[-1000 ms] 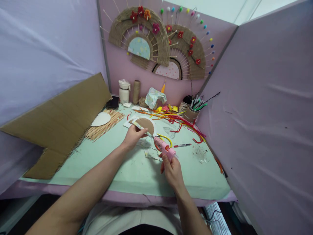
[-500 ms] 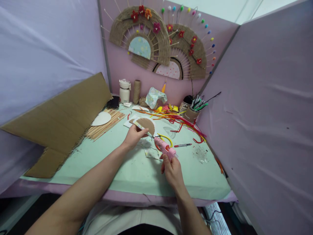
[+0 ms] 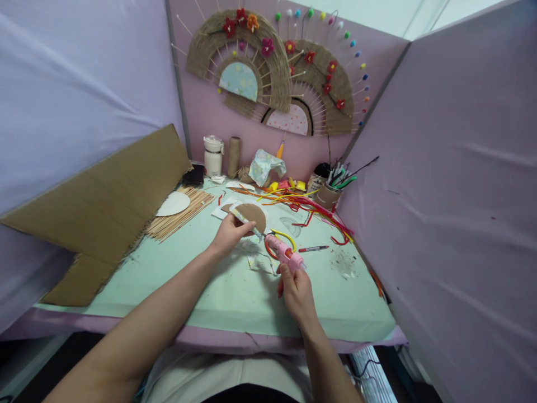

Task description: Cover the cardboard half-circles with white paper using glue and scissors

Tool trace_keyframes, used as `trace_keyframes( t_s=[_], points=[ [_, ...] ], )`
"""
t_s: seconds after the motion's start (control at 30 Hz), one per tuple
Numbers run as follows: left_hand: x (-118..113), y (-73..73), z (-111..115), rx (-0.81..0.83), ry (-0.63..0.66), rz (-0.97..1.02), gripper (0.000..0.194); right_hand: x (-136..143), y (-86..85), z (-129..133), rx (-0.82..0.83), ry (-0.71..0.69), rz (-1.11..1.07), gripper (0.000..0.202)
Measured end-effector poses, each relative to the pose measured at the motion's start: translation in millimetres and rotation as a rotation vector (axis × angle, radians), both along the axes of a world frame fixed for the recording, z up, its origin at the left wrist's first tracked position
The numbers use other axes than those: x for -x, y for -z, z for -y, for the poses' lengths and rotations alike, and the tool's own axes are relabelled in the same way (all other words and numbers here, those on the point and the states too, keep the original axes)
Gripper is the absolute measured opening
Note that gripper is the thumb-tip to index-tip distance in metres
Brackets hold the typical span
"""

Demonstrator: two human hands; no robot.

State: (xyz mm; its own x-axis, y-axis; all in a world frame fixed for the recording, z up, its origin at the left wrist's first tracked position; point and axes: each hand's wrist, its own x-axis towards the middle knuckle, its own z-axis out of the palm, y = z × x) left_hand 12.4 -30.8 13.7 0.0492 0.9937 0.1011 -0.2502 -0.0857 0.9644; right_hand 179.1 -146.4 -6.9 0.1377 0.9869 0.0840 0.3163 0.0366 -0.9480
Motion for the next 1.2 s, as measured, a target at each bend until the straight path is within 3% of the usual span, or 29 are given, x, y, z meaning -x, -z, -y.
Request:
trace_keyframes(
  t_s=[0.77,1.2],
  points=[
    [-0.5,-1.0,3.3,-0.039,0.095,-0.068,0.047,-5.0,5.0,-1.8,-0.035,0.038,-0.043,0.051],
    [-1.1,1.9,2.7,-0.06,0.084,-0.136,0.049,-5.8,6.3,-1.9,-0.035,0.055,-0.067,0.051]
  ],
)
